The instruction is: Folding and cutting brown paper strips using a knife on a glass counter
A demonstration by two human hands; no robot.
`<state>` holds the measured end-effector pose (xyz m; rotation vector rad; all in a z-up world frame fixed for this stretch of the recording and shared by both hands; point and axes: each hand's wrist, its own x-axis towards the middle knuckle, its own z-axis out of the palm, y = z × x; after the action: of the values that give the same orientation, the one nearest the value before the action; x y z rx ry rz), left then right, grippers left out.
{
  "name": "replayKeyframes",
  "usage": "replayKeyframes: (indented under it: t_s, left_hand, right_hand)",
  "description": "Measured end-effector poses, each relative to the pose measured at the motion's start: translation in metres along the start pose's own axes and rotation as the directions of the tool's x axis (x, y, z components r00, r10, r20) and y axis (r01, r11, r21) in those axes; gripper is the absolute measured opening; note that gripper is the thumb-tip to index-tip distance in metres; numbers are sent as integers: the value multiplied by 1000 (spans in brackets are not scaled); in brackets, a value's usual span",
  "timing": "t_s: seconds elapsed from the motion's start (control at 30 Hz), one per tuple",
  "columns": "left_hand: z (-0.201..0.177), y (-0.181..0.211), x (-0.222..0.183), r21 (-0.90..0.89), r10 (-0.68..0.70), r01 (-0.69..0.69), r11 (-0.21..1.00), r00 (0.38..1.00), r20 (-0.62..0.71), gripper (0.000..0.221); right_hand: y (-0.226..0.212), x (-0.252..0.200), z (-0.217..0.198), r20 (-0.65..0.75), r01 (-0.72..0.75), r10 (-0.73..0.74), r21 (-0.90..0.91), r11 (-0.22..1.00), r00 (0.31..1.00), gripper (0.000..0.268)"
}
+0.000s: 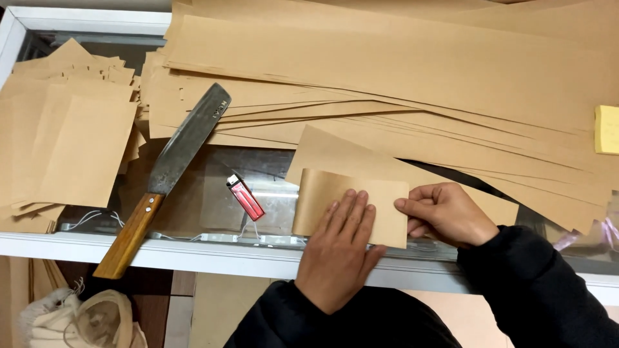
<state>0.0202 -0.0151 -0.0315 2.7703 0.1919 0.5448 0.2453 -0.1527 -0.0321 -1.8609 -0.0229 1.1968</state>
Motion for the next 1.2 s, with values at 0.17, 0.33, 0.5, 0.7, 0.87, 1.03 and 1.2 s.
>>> replayKeyframes:
  t_s: [0.17,0.33,0.5,0.7,0.87,1.03,1.2]
  left_hand:
    - [-18,-41,-17,28,-7,12,1000,989,-145,52]
    - [-37,-69,-35,92,-73,79,993,995,-63,57]
    - [-39,-69,-31,53,-110,112,992,993,-36,54]
    - [-36,-70,-32,81,-112,113,990,994,-16,53]
    - [-35,-70,-31,93,-124,125,988,992,-15,54]
    - [-35,-68,-31,92,-121,123,988,992,-26,52]
    - [-36,-68,-30,96,-106,109,989,993,-44,50]
  right_hand:
    - [2,2,-6,19,-11,11,-21,1000,1000,30]
    - [10,9,-11,42,29,-29,-5,1000,999,30]
    - [7,7,-10,30,6,-5,-19,1000,1000,28]
    - [13,11,-14,63,47,-45,-19,999,997,29]
    - [14,13,-15,83,65,-63,-15,998,995,27]
    - [14,13,-15,71,57,-57,-7,998,996,27]
    - [11,12,-14,57,36,-35,-12,999,998,27]
